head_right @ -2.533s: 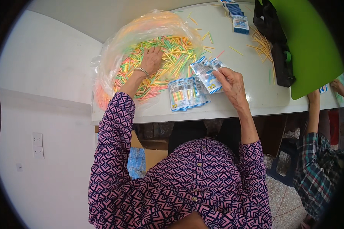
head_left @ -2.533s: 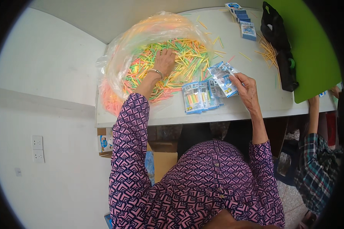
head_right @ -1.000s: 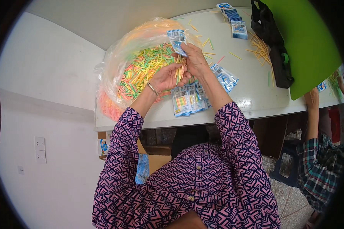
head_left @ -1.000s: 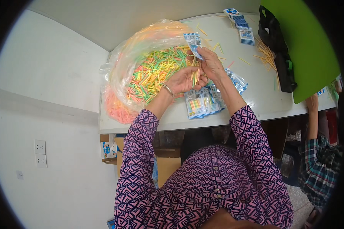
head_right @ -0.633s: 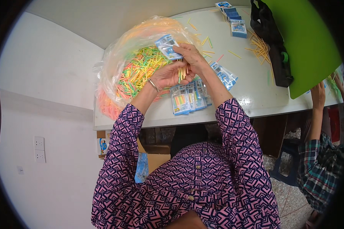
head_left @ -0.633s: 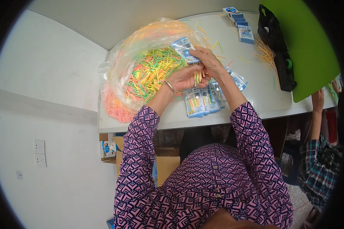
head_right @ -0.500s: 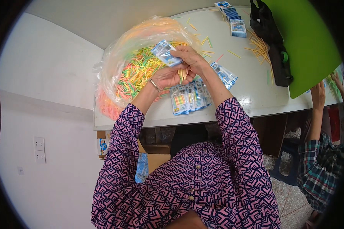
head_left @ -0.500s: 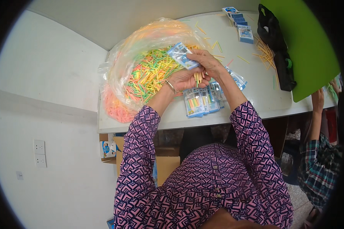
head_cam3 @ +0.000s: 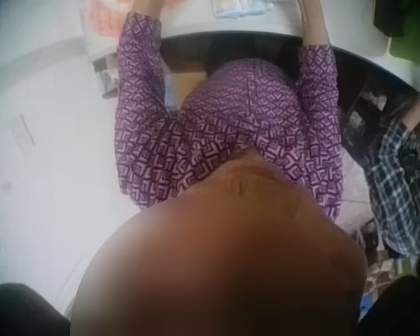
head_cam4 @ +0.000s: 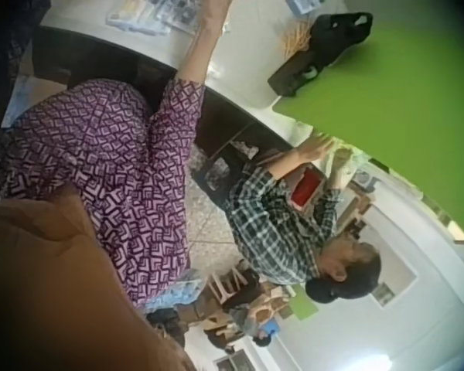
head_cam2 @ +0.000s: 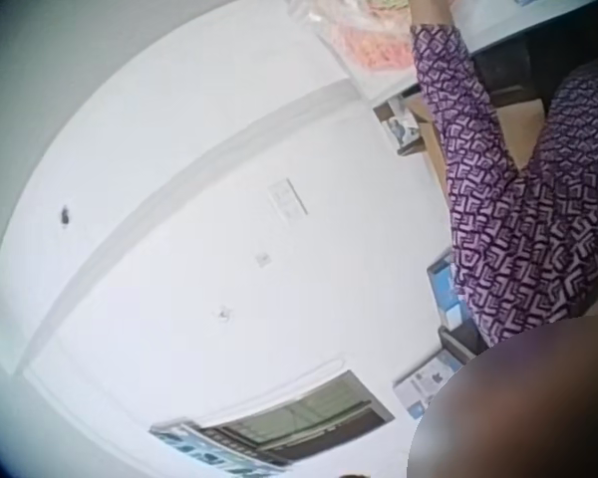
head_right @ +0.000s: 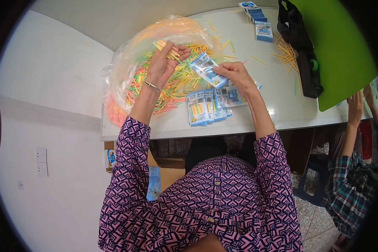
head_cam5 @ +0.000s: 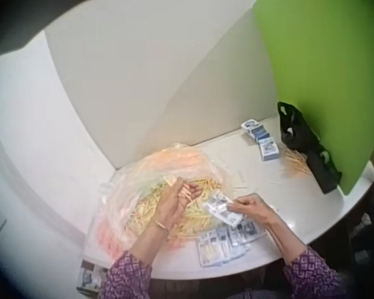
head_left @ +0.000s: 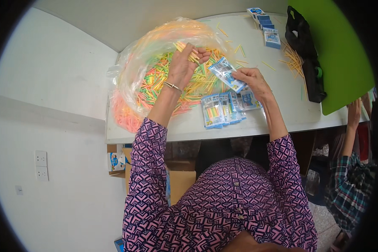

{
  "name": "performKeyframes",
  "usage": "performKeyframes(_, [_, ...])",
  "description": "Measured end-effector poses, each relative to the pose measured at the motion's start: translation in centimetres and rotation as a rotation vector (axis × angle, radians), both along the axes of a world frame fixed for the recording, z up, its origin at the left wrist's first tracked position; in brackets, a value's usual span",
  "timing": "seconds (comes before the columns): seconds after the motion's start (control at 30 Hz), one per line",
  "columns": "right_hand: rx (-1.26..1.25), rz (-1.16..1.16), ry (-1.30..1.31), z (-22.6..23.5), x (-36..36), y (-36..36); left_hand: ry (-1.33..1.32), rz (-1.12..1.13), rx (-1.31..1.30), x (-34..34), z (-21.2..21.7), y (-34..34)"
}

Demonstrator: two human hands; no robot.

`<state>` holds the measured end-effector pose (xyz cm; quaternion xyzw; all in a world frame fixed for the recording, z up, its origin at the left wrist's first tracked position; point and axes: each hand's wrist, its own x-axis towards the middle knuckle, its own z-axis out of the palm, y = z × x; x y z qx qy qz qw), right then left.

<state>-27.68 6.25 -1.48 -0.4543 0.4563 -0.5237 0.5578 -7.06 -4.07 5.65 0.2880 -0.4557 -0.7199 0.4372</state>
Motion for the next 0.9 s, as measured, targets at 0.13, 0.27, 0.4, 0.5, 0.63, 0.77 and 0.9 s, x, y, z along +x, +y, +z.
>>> performKeyframes(0.13, [0.014,0.029,0.025,0.0,0.6,0.6,0.042,-0.054,-0.122,-1.5,0.6,1.7])
performKeyframes(0.27, [0.016,0.057,-0.064,0.5,1.0,1.5,0.003,-0.06,-0.196,-2.2,0.1,3.1])
performKeyframes(0.4, [0.023,0.02,-0.13,0.2,1.1,1.9,-0.149,-0.02,-0.262,-3.1,-0.1,4.6])
performKeyframes(0.5, [0.023,0.025,-0.167,-0.1,1.2,2.0,-0.197,-0.038,-0.345,-2.8,-0.8,4.9])
performKeyframes(0.63, [-0.001,0.013,-0.209,-0.7,1.5,2.1,-0.272,-0.084,-0.33,-2.7,-1.5,5.5])
performKeyframes(0.77, [-0.005,-0.013,-0.189,-0.7,1.7,2.3,-0.324,-0.156,-0.308,-2.5,-1.6,5.8])
performKeyframes(0.9, [-0.018,-0.061,-0.178,-1.1,2.1,2.4,-0.393,-0.192,-0.361,-2.5,-1.0,6.1])
